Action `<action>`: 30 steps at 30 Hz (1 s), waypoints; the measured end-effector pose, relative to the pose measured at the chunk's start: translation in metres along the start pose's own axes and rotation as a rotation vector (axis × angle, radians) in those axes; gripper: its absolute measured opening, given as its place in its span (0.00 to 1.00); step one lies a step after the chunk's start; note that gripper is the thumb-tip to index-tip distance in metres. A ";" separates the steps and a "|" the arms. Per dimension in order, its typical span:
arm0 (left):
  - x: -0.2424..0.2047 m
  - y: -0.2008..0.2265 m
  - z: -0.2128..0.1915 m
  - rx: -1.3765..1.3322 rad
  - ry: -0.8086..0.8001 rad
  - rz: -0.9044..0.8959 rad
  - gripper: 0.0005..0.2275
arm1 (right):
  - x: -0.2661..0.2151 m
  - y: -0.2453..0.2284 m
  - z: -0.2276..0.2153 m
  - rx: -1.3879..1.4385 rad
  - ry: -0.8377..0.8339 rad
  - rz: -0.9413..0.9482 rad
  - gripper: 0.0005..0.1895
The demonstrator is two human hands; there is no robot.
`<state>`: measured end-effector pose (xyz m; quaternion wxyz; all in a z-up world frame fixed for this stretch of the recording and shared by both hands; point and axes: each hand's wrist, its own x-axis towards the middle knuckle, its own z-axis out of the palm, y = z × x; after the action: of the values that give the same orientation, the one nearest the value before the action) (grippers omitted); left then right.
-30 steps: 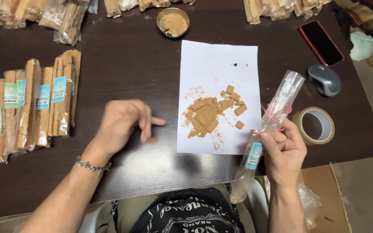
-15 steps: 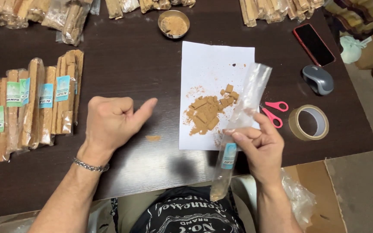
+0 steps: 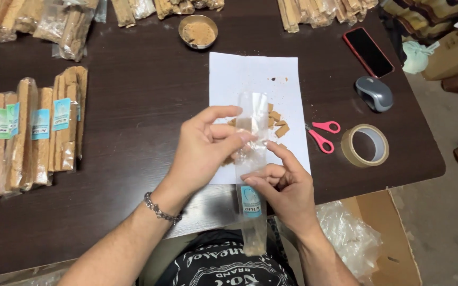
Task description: The person handles small pieces of wood-like material on a sheet of paper and uses a plastic bag to collect or distribute a brown powder. They then lift the paper to pour the remaining powder into a small container and clear the table surface by hand.
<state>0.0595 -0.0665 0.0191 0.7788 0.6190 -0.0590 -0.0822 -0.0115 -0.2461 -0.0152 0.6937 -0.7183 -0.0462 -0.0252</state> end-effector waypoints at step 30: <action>-0.054 -0.009 0.024 0.084 0.053 -0.206 0.19 | -0.022 0.009 -0.034 0.141 -0.005 0.029 0.31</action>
<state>0.0011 -0.0808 0.0166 0.7409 0.6559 0.0222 -0.1426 -0.0316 -0.2813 -0.0247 0.7427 -0.6684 -0.0392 -0.0101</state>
